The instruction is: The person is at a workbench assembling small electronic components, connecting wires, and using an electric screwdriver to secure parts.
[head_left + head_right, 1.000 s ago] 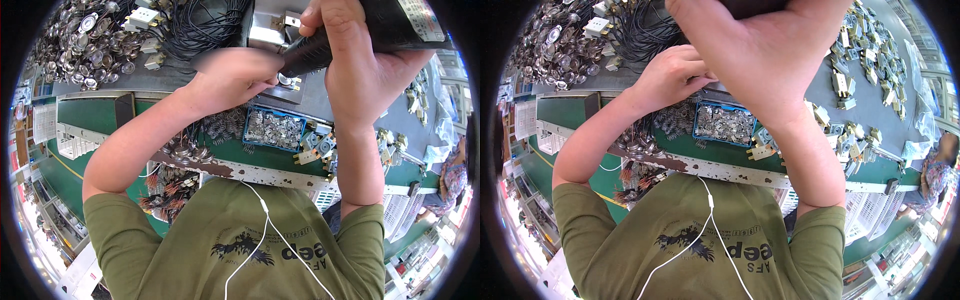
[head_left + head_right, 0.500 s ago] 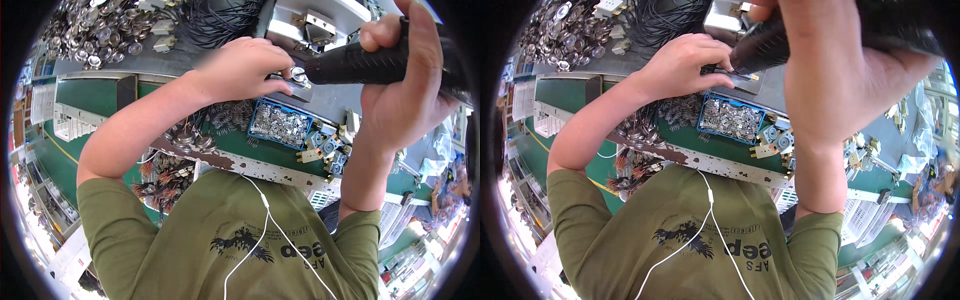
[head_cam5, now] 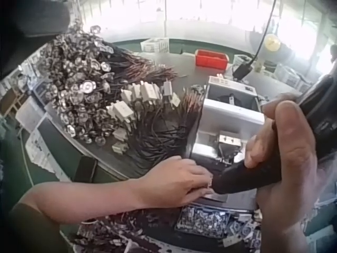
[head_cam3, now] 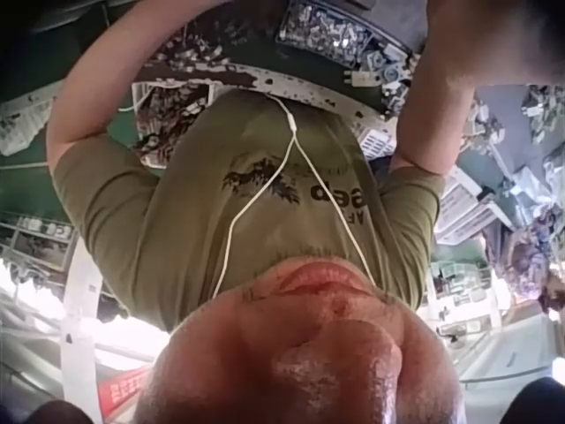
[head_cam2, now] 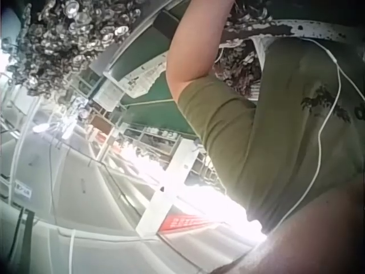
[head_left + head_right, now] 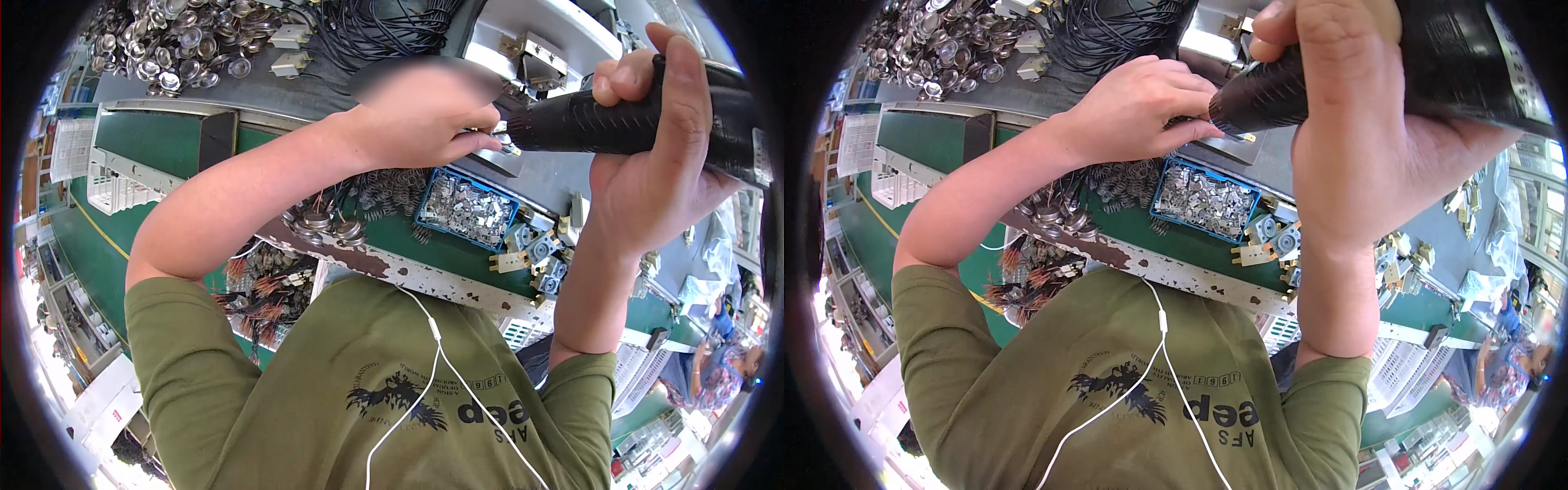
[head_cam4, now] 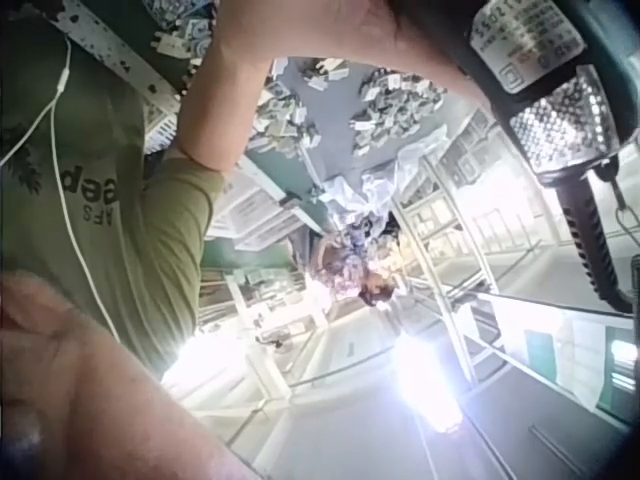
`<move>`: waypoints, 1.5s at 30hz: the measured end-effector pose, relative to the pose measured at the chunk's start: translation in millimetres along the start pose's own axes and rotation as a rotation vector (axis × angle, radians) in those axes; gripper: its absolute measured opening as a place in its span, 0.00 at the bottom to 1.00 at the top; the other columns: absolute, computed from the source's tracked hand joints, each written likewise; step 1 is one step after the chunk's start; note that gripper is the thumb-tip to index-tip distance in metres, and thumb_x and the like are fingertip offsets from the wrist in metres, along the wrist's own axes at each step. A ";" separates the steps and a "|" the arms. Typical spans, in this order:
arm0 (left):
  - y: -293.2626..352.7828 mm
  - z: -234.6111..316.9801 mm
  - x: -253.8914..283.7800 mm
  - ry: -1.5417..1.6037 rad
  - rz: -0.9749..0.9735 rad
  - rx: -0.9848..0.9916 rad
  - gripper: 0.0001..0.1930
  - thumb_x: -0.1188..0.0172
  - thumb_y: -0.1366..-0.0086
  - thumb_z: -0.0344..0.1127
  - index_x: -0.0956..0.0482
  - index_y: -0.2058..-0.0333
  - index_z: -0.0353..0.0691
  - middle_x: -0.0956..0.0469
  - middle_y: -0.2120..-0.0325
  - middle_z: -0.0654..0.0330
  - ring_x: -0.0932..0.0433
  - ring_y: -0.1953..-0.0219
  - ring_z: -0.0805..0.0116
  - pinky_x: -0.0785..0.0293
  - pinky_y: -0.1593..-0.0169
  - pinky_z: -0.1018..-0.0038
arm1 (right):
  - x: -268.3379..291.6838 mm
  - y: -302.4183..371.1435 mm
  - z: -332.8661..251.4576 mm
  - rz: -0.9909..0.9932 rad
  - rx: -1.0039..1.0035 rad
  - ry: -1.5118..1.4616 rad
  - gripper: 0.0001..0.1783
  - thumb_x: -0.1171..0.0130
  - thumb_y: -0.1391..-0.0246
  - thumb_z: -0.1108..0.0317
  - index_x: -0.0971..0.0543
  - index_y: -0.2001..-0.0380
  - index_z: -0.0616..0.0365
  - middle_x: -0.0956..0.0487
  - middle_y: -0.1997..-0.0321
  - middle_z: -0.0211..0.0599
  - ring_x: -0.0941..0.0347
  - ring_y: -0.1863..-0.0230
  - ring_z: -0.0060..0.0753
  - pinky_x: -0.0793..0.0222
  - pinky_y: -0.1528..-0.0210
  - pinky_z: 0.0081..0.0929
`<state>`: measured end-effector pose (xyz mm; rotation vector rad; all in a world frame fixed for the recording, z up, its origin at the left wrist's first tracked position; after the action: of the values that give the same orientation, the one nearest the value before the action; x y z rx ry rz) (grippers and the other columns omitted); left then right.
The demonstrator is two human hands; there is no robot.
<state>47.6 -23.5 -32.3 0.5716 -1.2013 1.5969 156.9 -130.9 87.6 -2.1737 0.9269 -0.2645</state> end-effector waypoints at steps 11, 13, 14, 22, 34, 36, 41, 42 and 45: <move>-2.2 -0.9 0.7 0.011 -0.006 -0.029 0.11 0.32 0.37 0.46 0.17 0.67 0.45 0.16 0.68 0.66 0.18 0.61 0.62 0.23 0.58 0.64 | 8.9 -5.0 -0.5 -0.256 -0.057 -0.160 0.16 0.36 0.36 0.71 0.21 0.56 0.78 0.20 0.69 0.51 0.21 0.70 0.36 0.22 0.67 0.34; 1.2 -3.8 0.4 0.046 0.009 -0.035 0.08 0.31 0.39 0.42 0.17 0.67 0.46 0.17 0.69 0.66 0.18 0.61 0.62 0.23 0.57 0.64 | 4.2 -0.3 0.2 -0.197 -0.094 -0.090 0.14 0.35 0.37 0.72 0.22 0.56 0.76 0.19 0.69 0.48 0.21 0.72 0.34 0.22 0.69 0.31; 2.5 -4.5 -0.4 0.047 0.004 -0.037 0.08 0.31 0.39 0.42 0.17 0.67 0.46 0.17 0.69 0.66 0.18 0.61 0.62 0.23 0.57 0.64 | 0.3 2.4 0.6 -0.166 -0.111 -0.056 0.14 0.35 0.37 0.73 0.22 0.56 0.75 0.19 0.70 0.46 0.21 0.73 0.32 0.22 0.70 0.30; -0.2 -6.2 -2.1 0.081 -0.009 -0.010 0.06 0.32 0.41 0.34 0.18 0.65 0.46 0.17 0.67 0.65 0.18 0.59 0.60 0.24 0.56 0.62 | -17.7 11.3 -5.3 0.082 -0.199 0.226 0.12 0.33 0.40 0.76 0.22 0.55 0.67 0.18 0.71 0.37 0.22 0.78 0.24 0.24 0.77 0.22; -1.6 -3.0 0.0 0.063 0.018 -0.037 0.03 0.32 0.42 0.32 0.18 0.69 0.44 0.19 0.67 0.65 0.19 0.60 0.59 0.24 0.56 0.62 | -20.4 9.6 20.6 -0.024 0.241 0.104 0.30 0.31 0.47 0.86 0.33 0.45 0.60 0.17 0.62 0.40 0.19 0.67 0.24 0.20 0.68 0.23; -0.7 -3.9 1.5 0.061 0.031 -0.034 0.03 0.32 0.42 0.32 0.18 0.69 0.44 0.19 0.68 0.65 0.19 0.60 0.59 0.24 0.56 0.62 | -31.2 14.2 13.2 0.078 -0.265 0.018 0.29 0.31 0.46 0.85 0.32 0.45 0.61 0.17 0.62 0.40 0.18 0.66 0.25 0.20 0.66 0.24; -2.8 -3.8 -1.3 0.101 0.001 -0.045 0.04 0.32 0.42 0.32 0.18 0.69 0.44 0.20 0.69 0.64 0.20 0.61 0.58 0.24 0.57 0.62 | -28.3 -9.4 29.7 -0.055 -0.233 -0.041 0.30 0.31 0.45 0.82 0.33 0.42 0.62 0.17 0.60 0.40 0.19 0.67 0.26 0.20 0.65 0.24; -3.4 -4.5 -2.2 0.109 0.009 -0.051 0.04 0.33 0.42 0.32 0.18 0.68 0.44 0.20 0.69 0.63 0.19 0.61 0.57 0.24 0.57 0.61 | -33.4 -16.8 42.8 -0.177 -0.150 -0.393 0.30 0.30 0.46 0.80 0.32 0.44 0.62 0.17 0.61 0.40 0.19 0.68 0.25 0.20 0.65 0.23; 3.5 -11.4 -3.0 0.122 -0.028 0.058 0.05 0.32 0.42 0.33 0.19 0.69 0.43 0.19 0.69 0.61 0.19 0.60 0.56 0.23 0.57 0.59 | -34.1 -22.1 40.8 -0.134 -0.705 0.016 0.28 0.27 0.47 0.77 0.29 0.46 0.63 0.17 0.63 0.38 0.19 0.68 0.24 0.22 0.69 0.21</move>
<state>47.7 -14.5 -40.7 0.5177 -1.0549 1.6236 162.5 -74.4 77.8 -2.8853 0.9818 -0.0087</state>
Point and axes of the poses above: each hand's wrist, its own y-axis away from the middle knuckle, its own x-axis out of the back of the hand, z = x × y, the point moved 5 cm from there along -y, towards the middle knuckle
